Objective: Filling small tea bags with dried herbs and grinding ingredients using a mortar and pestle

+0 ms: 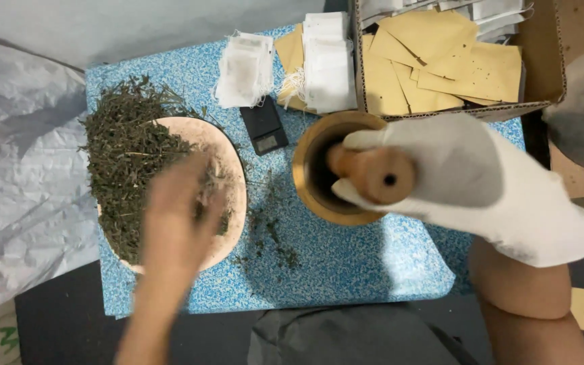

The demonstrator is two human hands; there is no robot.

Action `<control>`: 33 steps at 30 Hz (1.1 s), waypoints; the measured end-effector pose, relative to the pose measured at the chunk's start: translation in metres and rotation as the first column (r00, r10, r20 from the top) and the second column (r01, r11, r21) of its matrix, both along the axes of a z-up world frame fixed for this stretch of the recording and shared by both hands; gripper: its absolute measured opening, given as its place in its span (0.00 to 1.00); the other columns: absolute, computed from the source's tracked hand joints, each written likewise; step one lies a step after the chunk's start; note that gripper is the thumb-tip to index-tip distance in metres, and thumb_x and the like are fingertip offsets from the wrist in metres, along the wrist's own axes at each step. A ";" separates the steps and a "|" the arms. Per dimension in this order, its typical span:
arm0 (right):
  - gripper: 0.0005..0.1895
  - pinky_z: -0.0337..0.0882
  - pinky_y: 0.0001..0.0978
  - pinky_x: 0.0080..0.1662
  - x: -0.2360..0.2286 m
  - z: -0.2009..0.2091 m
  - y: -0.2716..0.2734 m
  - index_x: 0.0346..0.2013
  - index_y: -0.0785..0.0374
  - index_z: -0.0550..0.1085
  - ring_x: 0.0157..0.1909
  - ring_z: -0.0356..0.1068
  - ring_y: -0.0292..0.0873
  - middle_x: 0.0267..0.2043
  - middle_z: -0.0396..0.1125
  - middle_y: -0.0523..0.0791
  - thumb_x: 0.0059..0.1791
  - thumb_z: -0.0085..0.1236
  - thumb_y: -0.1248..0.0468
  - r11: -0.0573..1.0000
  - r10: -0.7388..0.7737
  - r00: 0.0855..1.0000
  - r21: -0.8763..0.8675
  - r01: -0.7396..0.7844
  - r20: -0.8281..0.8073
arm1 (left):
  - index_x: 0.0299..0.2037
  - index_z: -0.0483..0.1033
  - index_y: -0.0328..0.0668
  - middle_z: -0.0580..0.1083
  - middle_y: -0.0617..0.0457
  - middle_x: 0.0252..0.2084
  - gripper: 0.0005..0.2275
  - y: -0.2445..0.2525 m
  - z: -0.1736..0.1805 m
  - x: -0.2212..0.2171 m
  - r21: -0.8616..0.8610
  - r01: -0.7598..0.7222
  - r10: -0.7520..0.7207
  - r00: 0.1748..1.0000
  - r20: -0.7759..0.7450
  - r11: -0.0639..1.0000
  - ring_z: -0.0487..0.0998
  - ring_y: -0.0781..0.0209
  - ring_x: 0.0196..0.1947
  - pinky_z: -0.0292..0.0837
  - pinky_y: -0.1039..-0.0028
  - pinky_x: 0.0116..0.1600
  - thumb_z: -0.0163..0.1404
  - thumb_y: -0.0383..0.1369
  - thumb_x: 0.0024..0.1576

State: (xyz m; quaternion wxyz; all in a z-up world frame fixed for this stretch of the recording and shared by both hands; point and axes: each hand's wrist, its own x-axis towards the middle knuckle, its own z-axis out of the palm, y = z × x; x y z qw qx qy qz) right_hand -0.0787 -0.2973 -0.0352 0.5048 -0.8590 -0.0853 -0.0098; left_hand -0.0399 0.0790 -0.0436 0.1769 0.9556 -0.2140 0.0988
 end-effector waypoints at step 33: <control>0.42 0.83 0.33 0.63 -0.007 -0.021 -0.003 0.67 0.70 0.76 0.54 0.84 0.41 0.61 0.79 0.51 0.37 0.74 0.67 0.995 -0.057 0.980 0.070 0.071 -0.190 | 0.86 0.37 0.54 0.58 0.43 0.84 0.64 -0.113 -0.133 0.012 -0.920 0.236 -0.631 0.775 -0.016 0.313 0.70 0.41 0.83 0.71 0.50 0.89 0.79 0.29 0.46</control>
